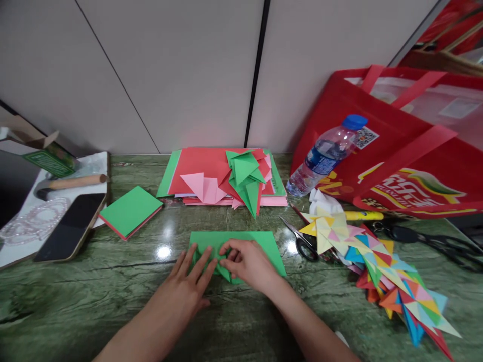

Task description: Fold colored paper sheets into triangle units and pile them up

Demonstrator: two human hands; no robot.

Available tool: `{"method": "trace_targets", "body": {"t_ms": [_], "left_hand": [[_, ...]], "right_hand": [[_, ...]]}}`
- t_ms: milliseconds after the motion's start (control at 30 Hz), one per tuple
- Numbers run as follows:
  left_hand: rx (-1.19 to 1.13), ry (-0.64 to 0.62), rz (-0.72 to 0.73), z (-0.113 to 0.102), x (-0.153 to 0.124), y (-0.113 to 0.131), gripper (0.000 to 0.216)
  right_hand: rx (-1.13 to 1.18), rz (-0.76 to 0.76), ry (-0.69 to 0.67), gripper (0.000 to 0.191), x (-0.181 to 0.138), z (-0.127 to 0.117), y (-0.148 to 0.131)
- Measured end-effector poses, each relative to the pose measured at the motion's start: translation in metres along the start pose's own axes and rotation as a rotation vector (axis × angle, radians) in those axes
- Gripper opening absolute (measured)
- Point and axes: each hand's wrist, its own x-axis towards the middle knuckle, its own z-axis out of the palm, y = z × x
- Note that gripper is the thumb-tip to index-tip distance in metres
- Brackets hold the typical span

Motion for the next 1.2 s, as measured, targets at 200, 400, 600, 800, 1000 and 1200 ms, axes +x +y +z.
{"method": "trace_targets", "body": {"t_ms": [200,400,600,800,1000,1200], "left_hand": [[0.023,-0.039,0.006,-0.001,0.001,-0.002,0.058],[0.011,-0.056,0.012,0.004,0.001,-0.003,0.063],[-0.01,-0.043,0.0,0.009,0.002,-0.002,0.063],[-0.005,-0.047,0.024,0.006,0.002,-0.003,0.063],[0.001,-0.047,0.031,0.008,0.001,-0.003,0.062],[0.007,-0.037,0.016,0.009,-0.001,-0.003,0.064]], "right_hand": [[-0.03,0.006,0.001,0.018,0.0,-0.001,-0.001],[0.046,0.013,0.005,0.017,0.001,0.0,0.0],[0.064,0.033,0.025,0.017,0.002,0.001,0.002],[0.066,0.043,0.025,0.021,0.003,0.001,0.004],[0.041,0.043,0.033,0.021,0.003,0.001,0.003],[0.051,0.049,0.031,0.019,0.003,0.001,0.001]]}}
